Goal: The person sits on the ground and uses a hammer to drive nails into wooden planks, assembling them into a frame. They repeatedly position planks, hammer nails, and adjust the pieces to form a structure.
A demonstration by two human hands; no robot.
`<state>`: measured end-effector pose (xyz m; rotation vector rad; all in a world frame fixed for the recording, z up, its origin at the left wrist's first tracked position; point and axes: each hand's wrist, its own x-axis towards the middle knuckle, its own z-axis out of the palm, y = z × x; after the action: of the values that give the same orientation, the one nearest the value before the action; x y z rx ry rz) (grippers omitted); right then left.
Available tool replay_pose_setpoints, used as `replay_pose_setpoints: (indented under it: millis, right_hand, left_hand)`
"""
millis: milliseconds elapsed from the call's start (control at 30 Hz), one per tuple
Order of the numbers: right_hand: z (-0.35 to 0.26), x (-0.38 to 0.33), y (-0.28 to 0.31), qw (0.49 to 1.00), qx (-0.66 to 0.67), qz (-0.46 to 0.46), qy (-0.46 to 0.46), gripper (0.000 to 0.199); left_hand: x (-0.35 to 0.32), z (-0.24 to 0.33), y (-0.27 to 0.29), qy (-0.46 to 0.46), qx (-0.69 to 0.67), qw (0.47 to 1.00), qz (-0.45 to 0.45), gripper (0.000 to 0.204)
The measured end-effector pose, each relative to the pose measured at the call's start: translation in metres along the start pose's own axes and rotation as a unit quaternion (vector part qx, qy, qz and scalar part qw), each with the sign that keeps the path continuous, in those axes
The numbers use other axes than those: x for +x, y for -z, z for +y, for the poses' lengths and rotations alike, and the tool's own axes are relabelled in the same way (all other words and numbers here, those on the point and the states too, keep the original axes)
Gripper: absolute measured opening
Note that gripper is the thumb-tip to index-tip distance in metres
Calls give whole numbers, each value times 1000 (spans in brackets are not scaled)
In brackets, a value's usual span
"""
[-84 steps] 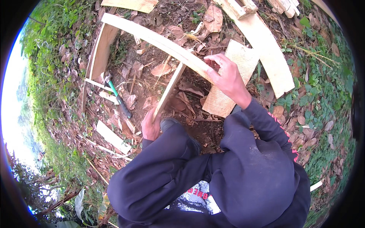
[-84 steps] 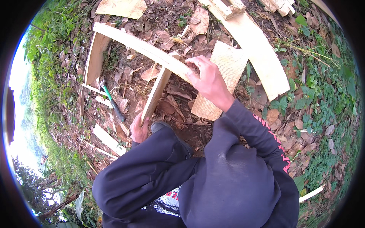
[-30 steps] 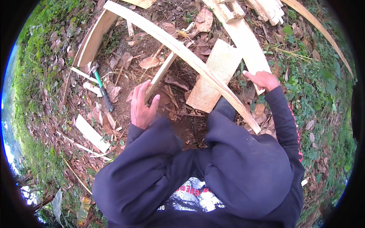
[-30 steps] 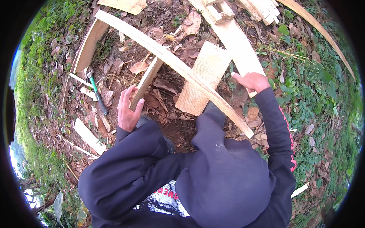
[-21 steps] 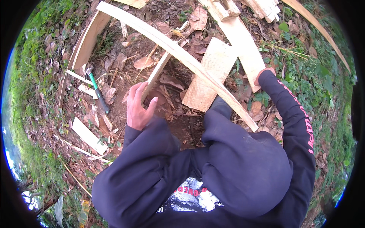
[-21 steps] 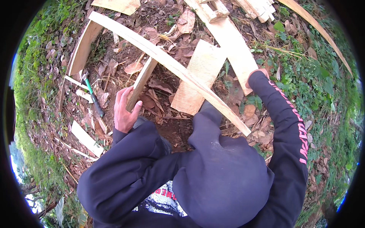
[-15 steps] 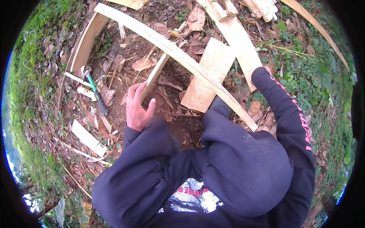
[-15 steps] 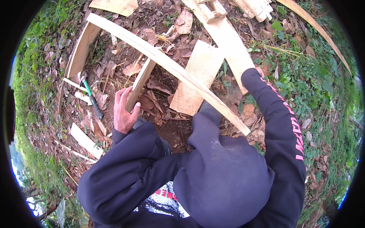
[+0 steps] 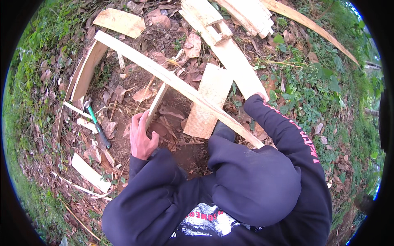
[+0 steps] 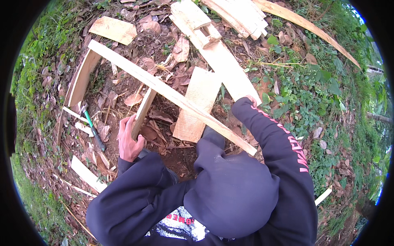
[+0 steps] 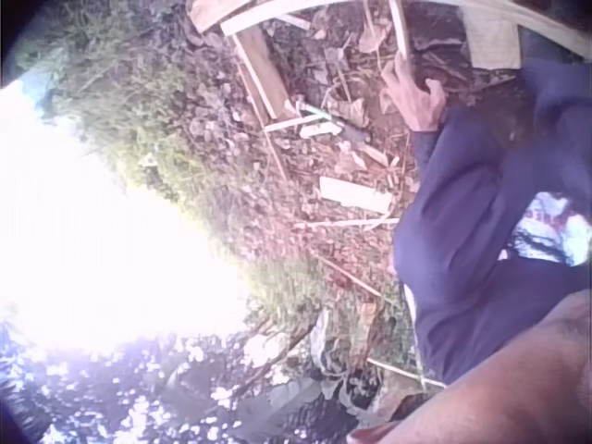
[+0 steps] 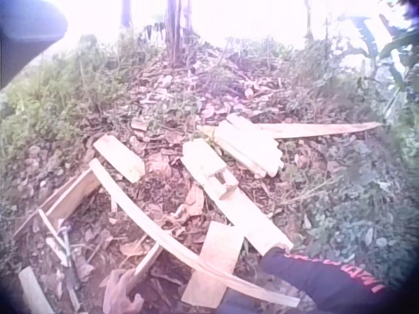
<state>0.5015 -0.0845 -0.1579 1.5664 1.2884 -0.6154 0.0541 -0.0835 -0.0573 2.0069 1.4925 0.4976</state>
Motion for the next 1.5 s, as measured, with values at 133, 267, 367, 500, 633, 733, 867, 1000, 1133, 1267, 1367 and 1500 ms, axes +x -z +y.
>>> replay_pose_setpoints:
  millis: [133, 267, 367, 500, 633, 733, 867, 1000, 1133, 1267, 1367, 1500]
  right_hand:
    - [10, -30, 29, 994, 75, 77, 29, 47]
    - [28, -83, 78, 929, 261, 242, 102, 38]
    - [14, -139, 102, 812, 421, 321, 244, 41]
    - [-50, -174, 106, 629, 484, 343, 502, 64]
    - [-115, -182, 89, 576, 448, 268, 629, 85]
    - [-136, -178, 81, 577, 444, 271, 630, 88]
    - [-130, -174, 75, 567, 437, 277, 640, 84]
    - [-133, -165, 74, 573, 424, 281, 642, 80]
    - [-119, -159, 82, 584, 491, 307, 569, 60]
    - [-116, -129, 91, 627, 432, 518, 389, 37]
    - [-124, -110, 111, 659, 401, 540, 336, 59]
    - [-153, -102, 137, 710, 385, 494, 321, 76]
  left_hand:
    - [0, 8, 6, -1, -7, 1000, 12, 57]
    - [0, 19, 17, -7, -23, 995, 92, 50]
    - [0, 28, 31, 20, -68, 993, 98, 47]
    - [3, 50, 47, 63, -202, 977, -32, 37]
    - [6, 68, 25, 71, -295, 948, -90, 41]
    - [2, 61, 4, 122, -432, 893, -42, 30]
    - [-2, 57, -4, 159, -412, 897, -27, 16]
    - [-1, 54, -4, 154, -420, 894, -22, 13]
    - [8, 46, 0, 110, -364, 925, 10, 9]
    - [6, 16, -6, 79, -328, 939, 66, 5]
    - [8, 11, -12, 54, -227, 962, 140, 6]
    - [6, -10, -22, 64, -265, 934, 231, 8]
